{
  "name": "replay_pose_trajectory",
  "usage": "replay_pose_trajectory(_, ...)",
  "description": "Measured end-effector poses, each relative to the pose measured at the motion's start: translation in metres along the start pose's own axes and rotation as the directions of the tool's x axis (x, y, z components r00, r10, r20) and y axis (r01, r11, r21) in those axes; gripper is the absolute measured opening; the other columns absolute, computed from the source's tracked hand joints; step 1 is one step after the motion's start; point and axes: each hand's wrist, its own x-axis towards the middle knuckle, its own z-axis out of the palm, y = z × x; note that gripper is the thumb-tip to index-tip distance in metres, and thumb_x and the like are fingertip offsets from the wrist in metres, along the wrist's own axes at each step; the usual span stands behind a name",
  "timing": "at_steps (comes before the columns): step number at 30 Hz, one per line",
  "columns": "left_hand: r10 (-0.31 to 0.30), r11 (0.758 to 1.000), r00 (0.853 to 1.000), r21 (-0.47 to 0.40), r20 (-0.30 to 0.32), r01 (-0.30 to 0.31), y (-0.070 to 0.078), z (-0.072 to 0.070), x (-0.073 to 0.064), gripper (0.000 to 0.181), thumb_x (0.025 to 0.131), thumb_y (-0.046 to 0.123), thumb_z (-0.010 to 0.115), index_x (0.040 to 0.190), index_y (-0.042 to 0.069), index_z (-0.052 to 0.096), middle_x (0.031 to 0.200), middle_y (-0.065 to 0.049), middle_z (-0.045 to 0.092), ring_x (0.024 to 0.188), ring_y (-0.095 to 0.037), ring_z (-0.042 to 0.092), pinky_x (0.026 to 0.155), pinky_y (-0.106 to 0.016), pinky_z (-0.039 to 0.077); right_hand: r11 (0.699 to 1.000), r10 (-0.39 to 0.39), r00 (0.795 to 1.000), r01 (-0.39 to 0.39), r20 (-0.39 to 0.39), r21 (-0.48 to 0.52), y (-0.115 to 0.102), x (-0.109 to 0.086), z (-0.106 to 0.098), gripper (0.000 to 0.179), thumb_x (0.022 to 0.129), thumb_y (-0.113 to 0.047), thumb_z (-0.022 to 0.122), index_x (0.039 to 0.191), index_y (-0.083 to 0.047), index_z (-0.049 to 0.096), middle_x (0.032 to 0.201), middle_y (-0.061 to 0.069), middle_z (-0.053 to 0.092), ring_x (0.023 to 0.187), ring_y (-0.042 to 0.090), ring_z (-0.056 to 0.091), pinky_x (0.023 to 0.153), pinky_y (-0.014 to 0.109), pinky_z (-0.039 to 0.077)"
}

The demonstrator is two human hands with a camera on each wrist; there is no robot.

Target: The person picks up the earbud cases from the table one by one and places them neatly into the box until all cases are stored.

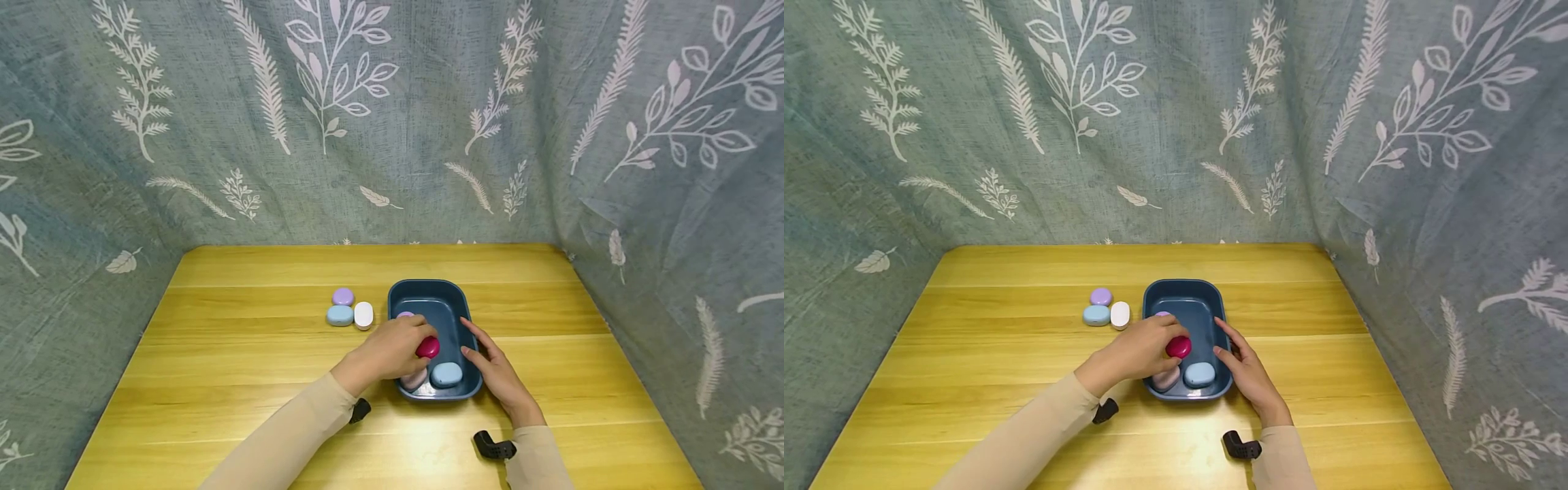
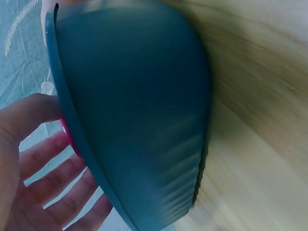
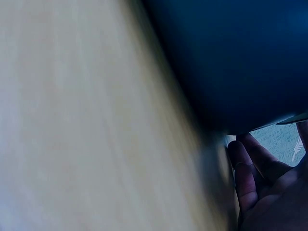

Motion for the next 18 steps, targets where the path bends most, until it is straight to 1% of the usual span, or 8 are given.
replay_pose_trajectory(4,0.011,1.000,1.000,0.018,0.007,-0.012,0.002,0.002,0.004,0.042,0.084,0.037,0.072,0.121,0.021,0.064,0.109,0.003,0.061,0.090,-0.011,0.059,0.077,-0.024,0.053,1.000,0.012,1.000,-0.012,-0.006,0.008,-0.001,-0.001,0.002,0.054,0.097,-0.037,0.056,0.147,-0.042,0.036,0.160,-0.009,0.019,0.148,0.025,0.017,0.116,0.057,0.021)
replay_pose_trajectory(8,0.008,1.000,0.999,0.015,0.033,-0.009,0.005,0.005,0.008,0.042,0.085,0.038,0.072,0.122,0.021,0.064,0.109,0.003,0.061,0.089,-0.010,0.059,0.075,-0.023,0.053,1.000,0.010,1.000,-0.010,-0.006,0.006,-0.001,-0.001,0.002,0.054,0.098,-0.035,0.056,0.147,-0.041,0.035,0.159,-0.009,0.019,0.148,0.024,0.016,0.116,0.057,0.021)
replay_pose_trajectory(12,0.018,1.000,0.999,0.015,0.042,-0.018,0.006,0.009,0.012,0.042,0.085,0.039,0.072,0.122,0.021,0.064,0.109,0.003,0.061,0.089,-0.009,0.059,0.076,-0.022,0.053,1.000,0.012,1.000,-0.012,-0.004,-0.003,0.000,0.000,0.002,0.053,0.098,-0.034,0.055,0.147,-0.041,0.035,0.159,-0.010,0.019,0.148,0.024,0.016,0.116,0.057,0.022)
replay_pose_trajectory(18,0.020,0.999,0.999,0.026,0.047,-0.021,0.006,0.014,0.017,0.041,0.085,0.039,0.072,0.122,0.022,0.064,0.108,0.003,0.061,0.086,-0.011,0.060,0.074,-0.023,0.053,1.000,0.016,1.000,-0.016,0.000,-0.006,-0.001,0.000,0.001,0.053,0.099,-0.032,0.054,0.147,-0.044,0.034,0.160,-0.007,0.018,0.148,0.026,0.018,0.115,0.055,0.025)
